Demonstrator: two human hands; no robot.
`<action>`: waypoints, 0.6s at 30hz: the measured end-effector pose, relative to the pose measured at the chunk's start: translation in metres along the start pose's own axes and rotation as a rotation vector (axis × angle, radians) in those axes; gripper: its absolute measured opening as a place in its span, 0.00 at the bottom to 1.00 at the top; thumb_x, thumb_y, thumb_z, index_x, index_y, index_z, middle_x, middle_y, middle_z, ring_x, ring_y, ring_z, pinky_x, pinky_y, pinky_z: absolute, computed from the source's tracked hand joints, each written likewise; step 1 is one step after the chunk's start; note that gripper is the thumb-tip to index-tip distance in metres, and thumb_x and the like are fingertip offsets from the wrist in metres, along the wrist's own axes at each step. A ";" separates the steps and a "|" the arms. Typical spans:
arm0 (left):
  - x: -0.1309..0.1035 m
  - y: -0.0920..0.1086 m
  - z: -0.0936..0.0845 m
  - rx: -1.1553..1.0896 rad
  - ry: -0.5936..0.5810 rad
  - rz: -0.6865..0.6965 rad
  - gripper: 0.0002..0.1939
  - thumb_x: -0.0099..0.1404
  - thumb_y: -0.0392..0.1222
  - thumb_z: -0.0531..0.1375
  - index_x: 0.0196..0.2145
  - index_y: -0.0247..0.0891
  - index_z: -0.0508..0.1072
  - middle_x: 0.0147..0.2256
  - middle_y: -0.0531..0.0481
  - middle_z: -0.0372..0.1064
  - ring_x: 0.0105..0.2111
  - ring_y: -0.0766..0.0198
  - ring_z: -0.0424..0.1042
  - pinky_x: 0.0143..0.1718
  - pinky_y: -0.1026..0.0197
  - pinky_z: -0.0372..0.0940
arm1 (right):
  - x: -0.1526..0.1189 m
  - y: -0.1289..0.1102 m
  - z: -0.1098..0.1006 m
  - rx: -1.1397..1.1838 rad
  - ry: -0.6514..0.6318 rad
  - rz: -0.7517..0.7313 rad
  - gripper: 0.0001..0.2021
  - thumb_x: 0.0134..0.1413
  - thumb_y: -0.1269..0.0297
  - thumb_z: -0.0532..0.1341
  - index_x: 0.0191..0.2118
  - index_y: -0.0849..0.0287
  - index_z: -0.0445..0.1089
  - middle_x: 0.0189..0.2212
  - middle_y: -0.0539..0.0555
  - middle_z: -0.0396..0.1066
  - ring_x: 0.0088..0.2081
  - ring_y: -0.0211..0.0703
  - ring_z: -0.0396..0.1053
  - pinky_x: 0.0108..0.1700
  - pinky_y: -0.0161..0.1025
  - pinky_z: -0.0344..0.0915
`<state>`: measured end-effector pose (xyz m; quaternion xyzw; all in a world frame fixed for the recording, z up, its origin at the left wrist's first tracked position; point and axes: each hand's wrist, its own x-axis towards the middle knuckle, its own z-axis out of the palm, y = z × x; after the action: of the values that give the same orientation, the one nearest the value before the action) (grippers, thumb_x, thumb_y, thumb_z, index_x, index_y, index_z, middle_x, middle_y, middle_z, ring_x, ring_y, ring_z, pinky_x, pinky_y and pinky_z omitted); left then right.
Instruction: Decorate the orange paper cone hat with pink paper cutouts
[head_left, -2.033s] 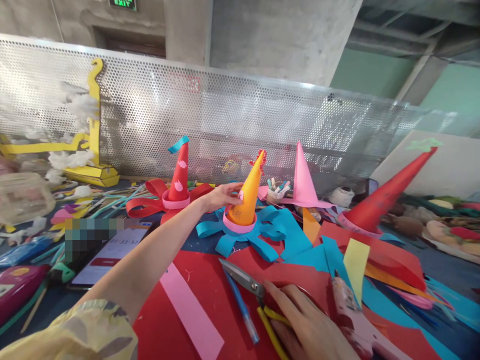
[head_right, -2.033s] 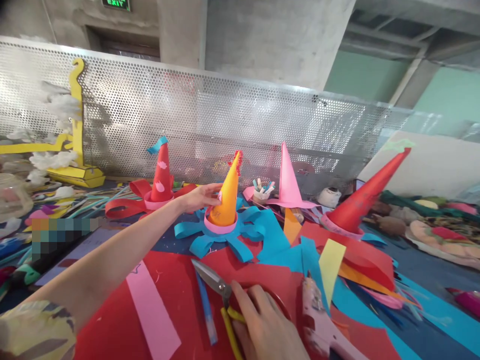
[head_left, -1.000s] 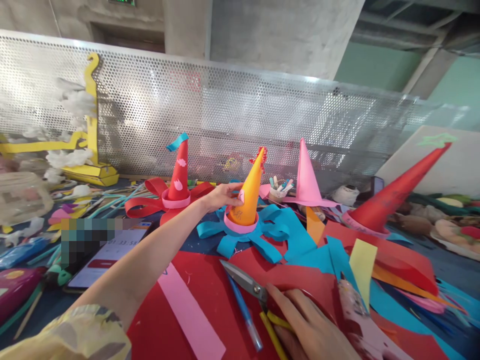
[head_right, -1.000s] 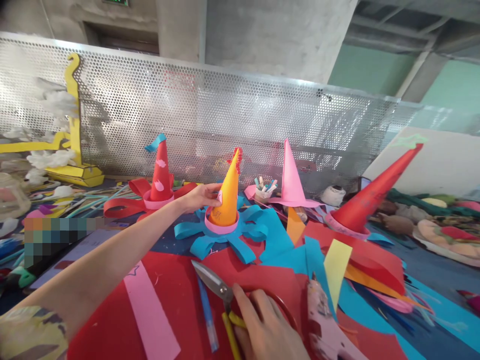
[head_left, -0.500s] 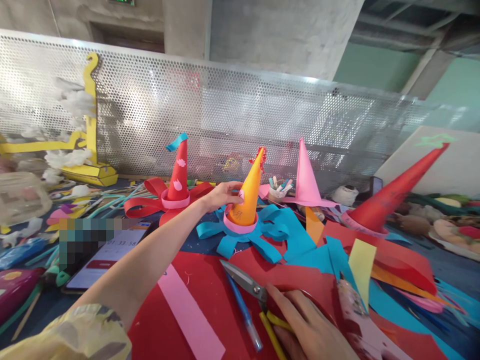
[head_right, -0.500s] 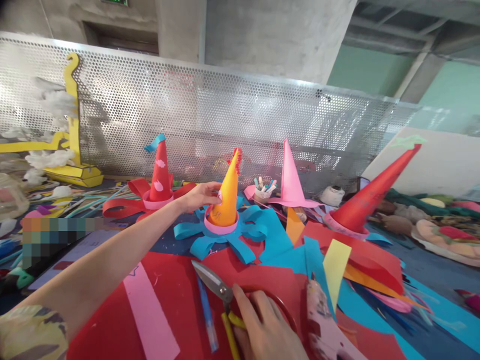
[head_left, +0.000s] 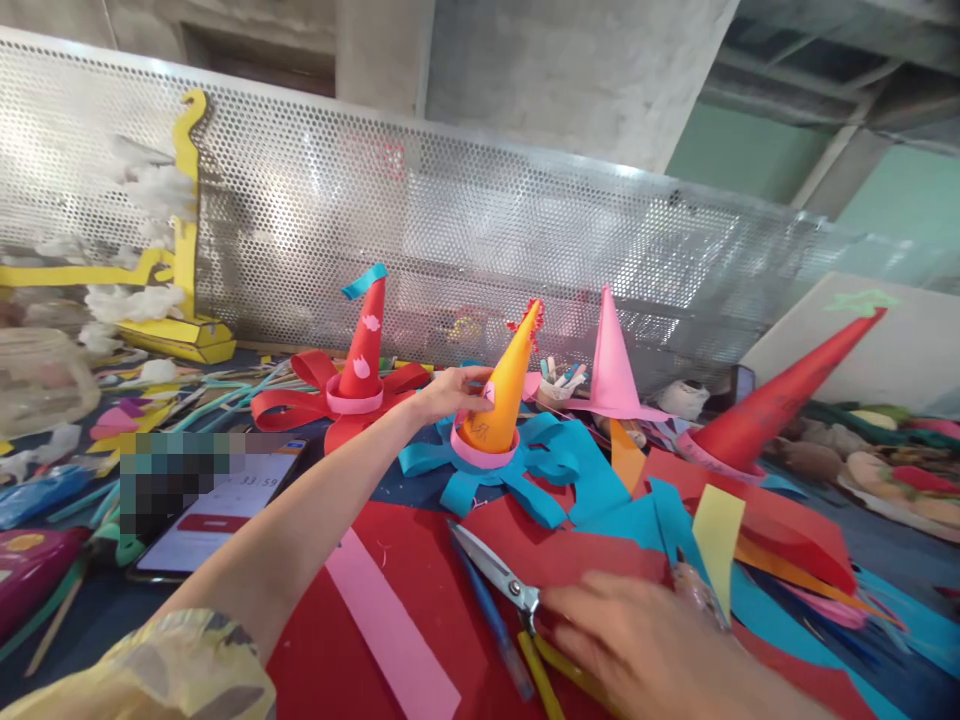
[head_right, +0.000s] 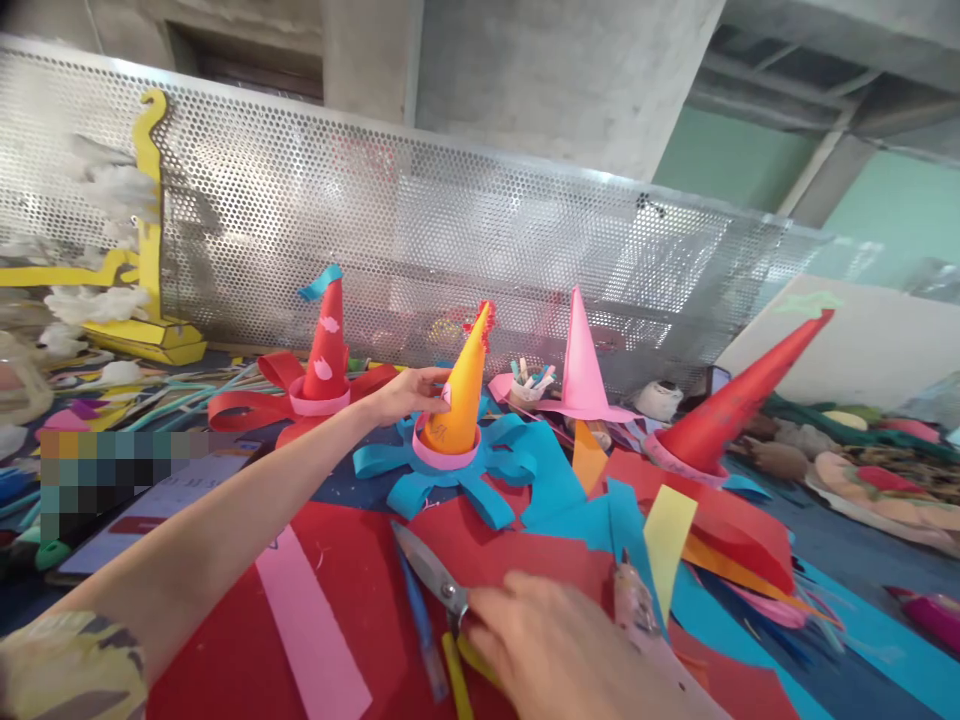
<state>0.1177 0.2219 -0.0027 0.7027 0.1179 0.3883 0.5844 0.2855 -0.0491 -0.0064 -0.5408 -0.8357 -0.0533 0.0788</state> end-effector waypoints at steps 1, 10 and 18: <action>0.000 0.000 -0.001 -0.004 -0.009 -0.001 0.32 0.46 0.34 0.71 0.51 0.34 0.73 0.50 0.40 0.72 0.47 0.52 0.71 0.49 0.51 0.65 | 0.015 0.003 -0.010 0.085 0.039 0.078 0.12 0.59 0.69 0.55 0.34 0.46 0.74 0.25 0.47 0.75 0.28 0.43 0.76 0.28 0.36 0.69; 0.000 -0.001 -0.004 -0.030 -0.056 0.005 0.33 0.47 0.35 0.71 0.53 0.36 0.73 0.49 0.41 0.73 0.48 0.52 0.72 0.50 0.51 0.65 | 0.148 0.062 0.002 0.453 0.498 0.428 0.24 0.51 0.63 0.62 0.54 0.64 0.64 0.47 0.66 0.73 0.40 0.51 0.75 0.43 0.49 0.71; -0.002 0.000 -0.003 -0.057 -0.081 0.021 0.33 0.48 0.38 0.72 0.54 0.35 0.73 0.49 0.40 0.73 0.49 0.50 0.72 0.51 0.50 0.64 | 0.170 0.064 0.017 0.520 0.591 0.379 0.20 0.49 0.65 0.63 0.49 0.63 0.65 0.45 0.62 0.74 0.43 0.51 0.73 0.45 0.47 0.69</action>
<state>0.1143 0.2226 -0.0035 0.7022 0.0755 0.3690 0.6042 0.2738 0.1323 0.0093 -0.6083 -0.6489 0.0216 0.4566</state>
